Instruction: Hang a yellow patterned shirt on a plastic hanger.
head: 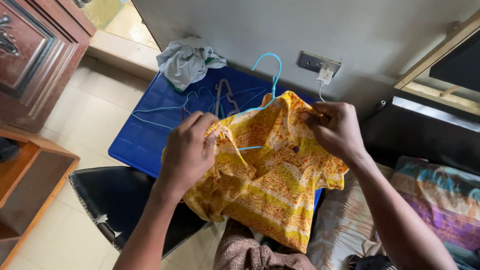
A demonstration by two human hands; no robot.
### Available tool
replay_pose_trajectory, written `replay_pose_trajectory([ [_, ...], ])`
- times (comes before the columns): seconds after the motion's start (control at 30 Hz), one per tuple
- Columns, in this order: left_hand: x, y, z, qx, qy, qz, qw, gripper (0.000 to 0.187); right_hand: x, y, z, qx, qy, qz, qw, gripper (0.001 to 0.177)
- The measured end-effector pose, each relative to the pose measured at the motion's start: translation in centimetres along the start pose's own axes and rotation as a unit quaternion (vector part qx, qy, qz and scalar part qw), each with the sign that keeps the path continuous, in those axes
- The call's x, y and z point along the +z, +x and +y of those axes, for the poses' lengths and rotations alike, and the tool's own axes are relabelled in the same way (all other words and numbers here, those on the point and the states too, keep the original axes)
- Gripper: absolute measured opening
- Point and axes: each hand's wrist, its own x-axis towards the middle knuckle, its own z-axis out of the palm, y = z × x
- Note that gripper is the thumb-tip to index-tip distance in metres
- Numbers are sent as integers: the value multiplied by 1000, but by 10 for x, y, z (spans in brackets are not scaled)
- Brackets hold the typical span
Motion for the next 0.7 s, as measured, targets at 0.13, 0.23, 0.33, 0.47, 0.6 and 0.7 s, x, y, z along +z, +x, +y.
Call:
replay_pose_trajectory([
  [0.13,26,6,-24,36,-60,22,997,23,9,2,-1,4,-76,-14,997,23],
  [0.23,46,10,-53,31,-117,0,993,18,20,8,11,9,-91,-30,995,20],
  [0.33,76,6,-90,38,-149,-12,988,20,41,16,38,27,-104,-61,992,15],
  [0.47,110,3,-128,-78,-126,-72,986,27,81,30,97,32,-135,-84,987,13],
  [0.6,170,-10,-189,-132,-77,-109,982,27,123,44,152,53,-163,-93,981,17],
  [0.7,214,-9,-227,-141,-26,-152,978,33,152,54,183,72,-164,-80,981,16],
])
